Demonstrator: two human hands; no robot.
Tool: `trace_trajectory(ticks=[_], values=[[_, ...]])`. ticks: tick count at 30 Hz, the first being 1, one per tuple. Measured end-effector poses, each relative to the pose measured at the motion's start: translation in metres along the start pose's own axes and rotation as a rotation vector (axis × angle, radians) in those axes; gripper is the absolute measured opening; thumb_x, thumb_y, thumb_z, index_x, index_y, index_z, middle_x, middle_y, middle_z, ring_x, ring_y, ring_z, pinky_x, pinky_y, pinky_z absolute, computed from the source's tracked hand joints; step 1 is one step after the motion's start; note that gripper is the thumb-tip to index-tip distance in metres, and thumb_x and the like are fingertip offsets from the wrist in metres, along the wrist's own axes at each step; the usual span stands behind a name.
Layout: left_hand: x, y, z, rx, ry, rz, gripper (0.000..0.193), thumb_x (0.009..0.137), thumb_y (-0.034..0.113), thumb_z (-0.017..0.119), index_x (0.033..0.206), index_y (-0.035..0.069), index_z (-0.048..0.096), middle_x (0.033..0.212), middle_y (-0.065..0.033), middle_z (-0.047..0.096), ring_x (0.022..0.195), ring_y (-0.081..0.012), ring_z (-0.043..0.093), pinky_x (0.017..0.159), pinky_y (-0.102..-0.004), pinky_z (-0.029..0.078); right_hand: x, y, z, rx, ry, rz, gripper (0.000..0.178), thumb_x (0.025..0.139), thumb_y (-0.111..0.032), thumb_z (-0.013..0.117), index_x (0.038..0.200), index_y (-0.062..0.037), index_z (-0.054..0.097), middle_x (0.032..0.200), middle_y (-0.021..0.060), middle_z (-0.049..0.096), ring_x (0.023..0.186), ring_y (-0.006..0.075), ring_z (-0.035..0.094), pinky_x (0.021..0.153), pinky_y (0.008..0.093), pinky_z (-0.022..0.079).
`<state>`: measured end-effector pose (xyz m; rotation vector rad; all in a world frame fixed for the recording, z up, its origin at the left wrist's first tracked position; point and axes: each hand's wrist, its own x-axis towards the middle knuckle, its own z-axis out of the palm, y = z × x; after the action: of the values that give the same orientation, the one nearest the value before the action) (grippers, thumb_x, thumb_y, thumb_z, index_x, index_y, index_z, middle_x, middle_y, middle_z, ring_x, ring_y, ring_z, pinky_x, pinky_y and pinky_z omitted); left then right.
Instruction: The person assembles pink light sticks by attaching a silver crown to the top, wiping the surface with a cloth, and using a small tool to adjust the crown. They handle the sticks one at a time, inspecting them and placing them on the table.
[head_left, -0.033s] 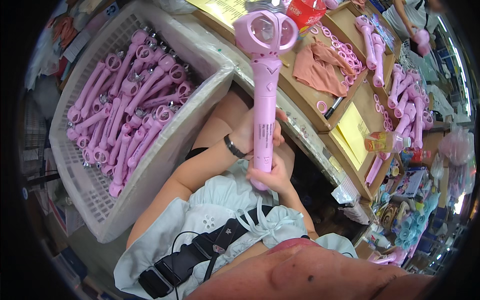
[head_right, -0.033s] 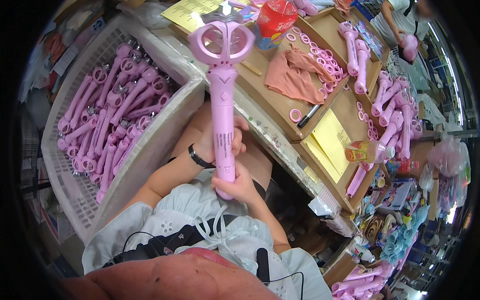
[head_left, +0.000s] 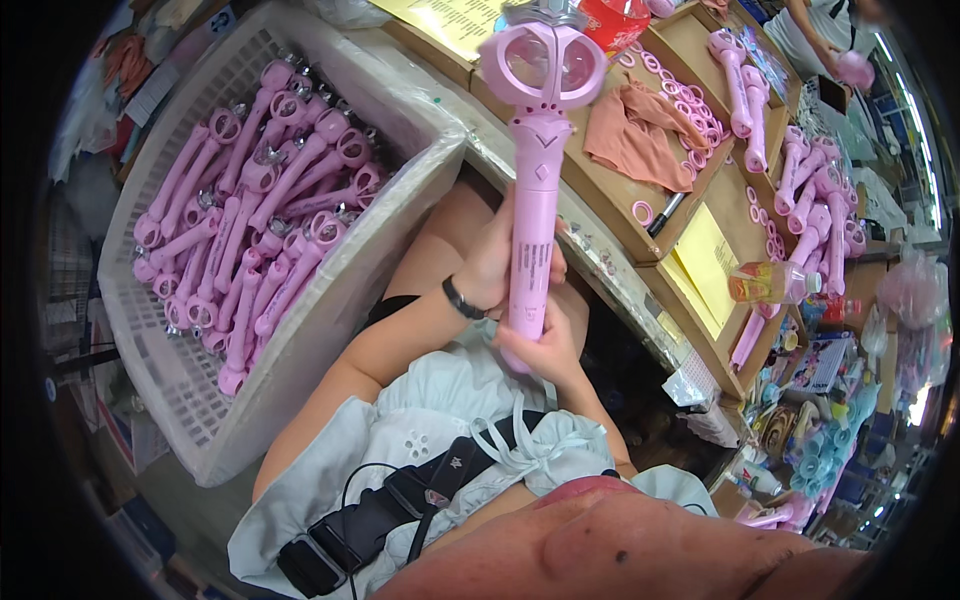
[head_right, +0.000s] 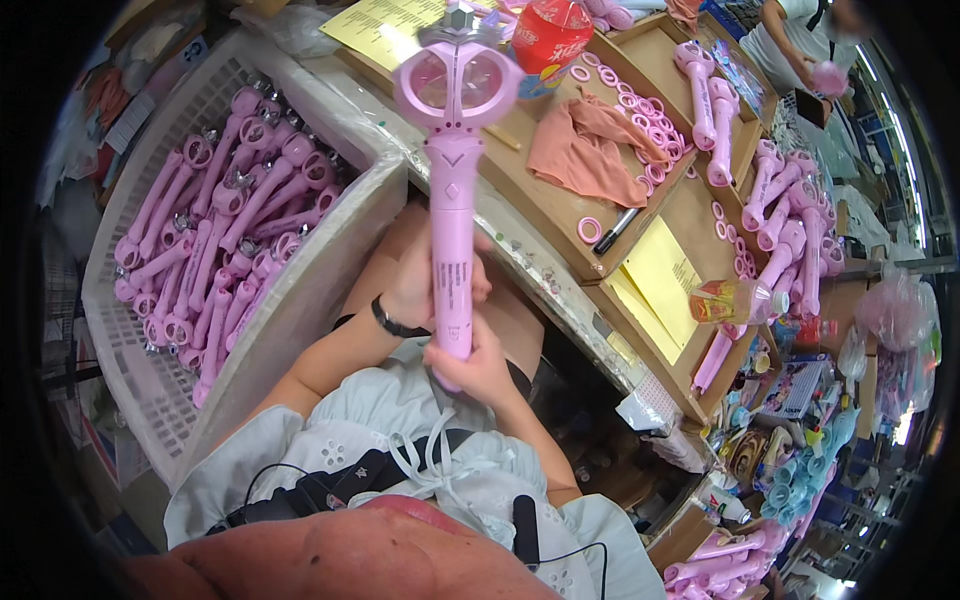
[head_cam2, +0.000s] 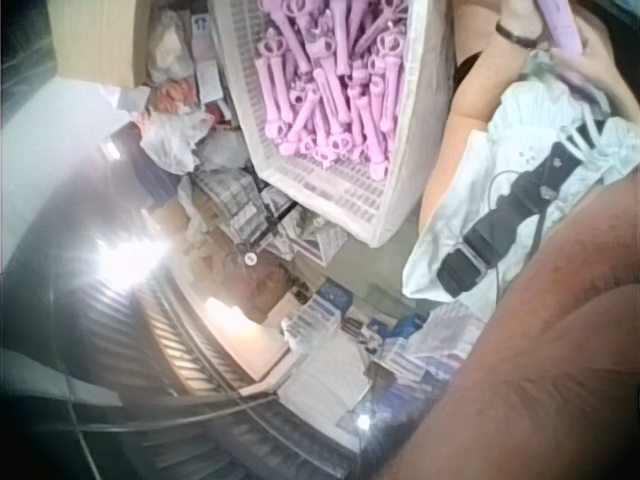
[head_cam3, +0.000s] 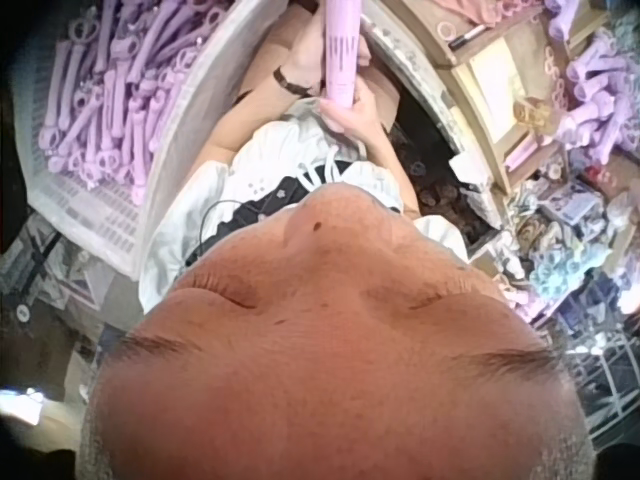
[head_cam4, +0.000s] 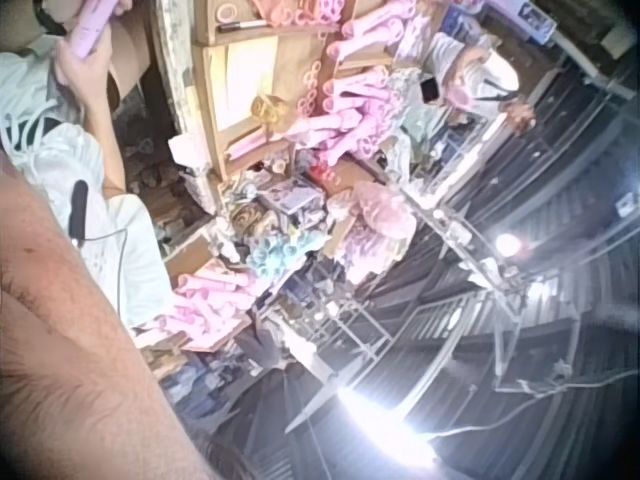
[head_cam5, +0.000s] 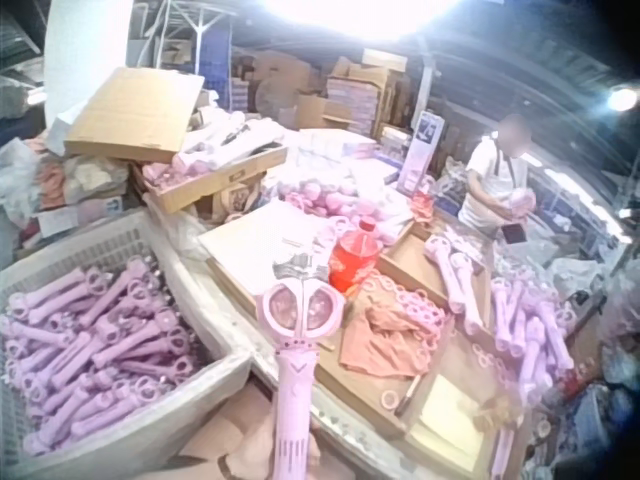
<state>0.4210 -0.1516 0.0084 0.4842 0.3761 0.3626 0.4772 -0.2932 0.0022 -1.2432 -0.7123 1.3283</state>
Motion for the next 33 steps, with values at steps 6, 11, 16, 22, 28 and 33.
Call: trace_trajectory(ticks=[6, 11, 16, 22, 28, 33], values=[[-0.019, -0.012, 0.017, 0.59, 0.09, 0.478, 0.052, 0.091, 0.023, 0.056, 0.13, 0.001, 0.03, 0.096, -0.0101, 0.057, 0.078, -0.0156, 0.061, 0.069, -0.0288, 0.053, 0.007, 0.019, 0.007, -0.253, 0.265, -0.189, 0.041, 0.077, -0.012, 0.069, 0.109, 0.0002, 0.048, 0.091, 0.007, 0.062, 0.077, 0.0132, 0.058, 0.07, 0.0283, 0.048], [-0.009, 0.023, 0.011, 0.133, -0.031, 0.326, 0.04, 0.091, 0.02, 0.054, 0.123, 0.004, 0.035, 0.084, -0.0095, 0.058, 0.064, -0.016, 0.059, 0.063, -0.0301, 0.054, -0.011, 0.016, 0.004, -0.082, 0.011, 0.034, 0.042, 0.076, -0.008, 0.07, 0.111, -0.0031, 0.047, 0.088, 0.0024, 0.058, 0.076, 0.0095, 0.055, 0.068, 0.0249, 0.046], [-0.01, 0.022, 0.02, 0.205, -0.002, 0.342, 0.038, 0.089, 0.024, 0.057, 0.115, 0.005, 0.037, 0.08, -0.0087, 0.058, 0.062, -0.0149, 0.059, 0.058, -0.0286, 0.052, -0.014, 0.02, 0.004, 0.02, -0.031, 0.003, 0.042, 0.076, -0.007, 0.07, 0.111, -0.003, 0.047, 0.087, 0.0022, 0.058, 0.076, 0.0093, 0.055, 0.068, 0.0248, 0.046], [-0.012, 0.023, 0.016, 0.091, 0.042, 0.276, 0.038, 0.086, 0.026, 0.059, 0.111, 0.006, 0.037, 0.077, -0.0085, 0.056, 0.059, -0.0156, 0.058, 0.055, -0.0271, 0.05, -0.013, 0.025, -0.001, -0.035, -0.031, 0.01, 0.04, 0.076, -0.007, 0.07, 0.109, -0.0028, 0.048, 0.086, 0.0022, 0.058, 0.076, 0.009, 0.055, 0.068, 0.0245, 0.046], [-0.013, 0.021, 0.017, 0.204, 0.024, 0.325, 0.036, 0.088, 0.038, 0.051, 0.099, 0.004, 0.047, 0.075, -0.0086, 0.058, 0.062, -0.0159, 0.058, 0.056, -0.028, 0.049, -0.013, 0.025, -0.005, -0.071, -0.032, -0.002, 0.041, 0.075, -0.009, 0.071, 0.109, -0.0027, 0.049, 0.086, 0.002, 0.058, 0.075, 0.0089, 0.055, 0.067, 0.0242, 0.046], [-0.003, 0.053, 0.015, 0.22, -0.124, 0.465, 0.088, 0.079, 0.077, 0.031, 0.113, -0.001, 0.051, 0.086, -0.0116, 0.063, 0.071, -0.0178, 0.061, 0.06, -0.0292, 0.05, -0.016, 0.022, -0.01, -0.036, -0.105, 0.03, 0.044, 0.075, -0.008, 0.071, 0.112, -0.002, 0.048, 0.085, 0.0025, 0.058, 0.072, 0.0092, 0.055, 0.065, 0.0245, 0.046]])
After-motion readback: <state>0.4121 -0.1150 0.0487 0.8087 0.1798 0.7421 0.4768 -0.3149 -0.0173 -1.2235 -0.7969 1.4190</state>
